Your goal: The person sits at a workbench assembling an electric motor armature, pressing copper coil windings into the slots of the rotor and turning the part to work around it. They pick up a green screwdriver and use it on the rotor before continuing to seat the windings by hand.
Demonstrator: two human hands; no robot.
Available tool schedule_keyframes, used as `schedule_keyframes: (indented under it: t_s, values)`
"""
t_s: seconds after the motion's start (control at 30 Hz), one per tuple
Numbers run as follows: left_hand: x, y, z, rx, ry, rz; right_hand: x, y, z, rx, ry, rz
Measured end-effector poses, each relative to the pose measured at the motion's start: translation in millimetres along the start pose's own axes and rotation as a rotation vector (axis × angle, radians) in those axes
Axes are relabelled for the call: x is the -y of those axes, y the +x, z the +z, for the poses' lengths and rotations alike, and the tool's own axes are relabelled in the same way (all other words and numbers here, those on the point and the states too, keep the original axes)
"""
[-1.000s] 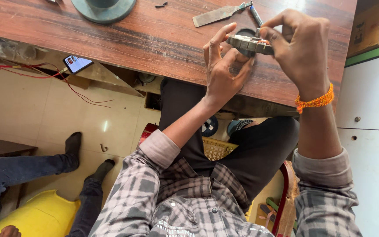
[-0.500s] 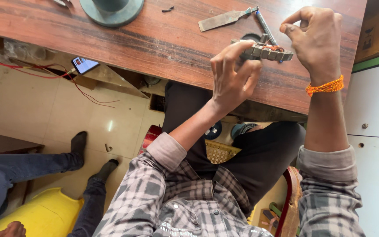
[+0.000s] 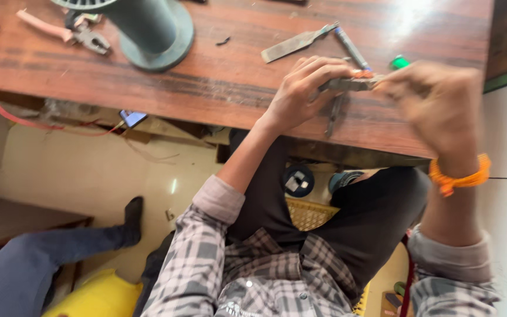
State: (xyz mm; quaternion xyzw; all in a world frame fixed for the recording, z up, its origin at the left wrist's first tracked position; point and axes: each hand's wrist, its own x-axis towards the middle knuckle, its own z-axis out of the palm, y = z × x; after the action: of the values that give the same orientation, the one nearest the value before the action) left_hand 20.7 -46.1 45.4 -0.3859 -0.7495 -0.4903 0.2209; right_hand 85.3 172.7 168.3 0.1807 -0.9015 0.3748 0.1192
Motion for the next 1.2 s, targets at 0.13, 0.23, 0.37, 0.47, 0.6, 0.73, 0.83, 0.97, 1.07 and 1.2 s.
schedule_keyframes:
  t_s: [0.13, 0.23, 0.37, 0.47, 0.6, 0.73, 0.83, 0.97, 1.07, 1.2]
  values:
    - [-4.7, 4.4, -2.2, -0.030, -0.077, -0.050, 8.7, -11.1, 17.8, 0.020, -0.093, 0.113]
    - [-4.8, 9.8, -8.3, 0.042, -0.147, -0.063, 10.1, -8.0, 19.9, -0.009, -0.042, 0.130]
    - [-4.3, 17.1, -14.2, 0.091, -0.208, -0.068, 11.1, -0.6, 17.3, -0.020, 0.032, 0.149]
    - [-4.9, 18.3, -14.5, 0.116, -0.206, -0.107, 13.0, -3.3, 18.6, -0.014, -0.034, 0.091]
    - [-2.6, 16.8, -14.8, 0.139, -0.238, -0.149, 10.9, -12.0, 24.7, -0.019, -0.086, 0.130]
    - [1.9, 18.4, -17.4, 0.192, -0.312, -0.170, 3.9, -22.5, 36.9, -0.039, -0.107, 0.016]
    - [1.7, 18.8, -18.2, 0.173, -0.303, -0.141, -3.3, -27.9, 49.0, -0.043, -0.151, -0.020]
    - [0.9, 16.8, -16.6, 0.151, -0.285, -0.122, -13.6, -32.9, 57.9, -0.092, -0.156, -0.060]
    - [4.0, 16.0, -14.7, 0.147, -0.259, -0.080, -20.2, -37.6, 64.2, -0.136, -0.183, -0.098]
    - [10.9, 17.6, -14.9, 0.161, -0.181, 0.017, -28.4, -45.1, 70.2, -0.191, -0.214, -0.146]
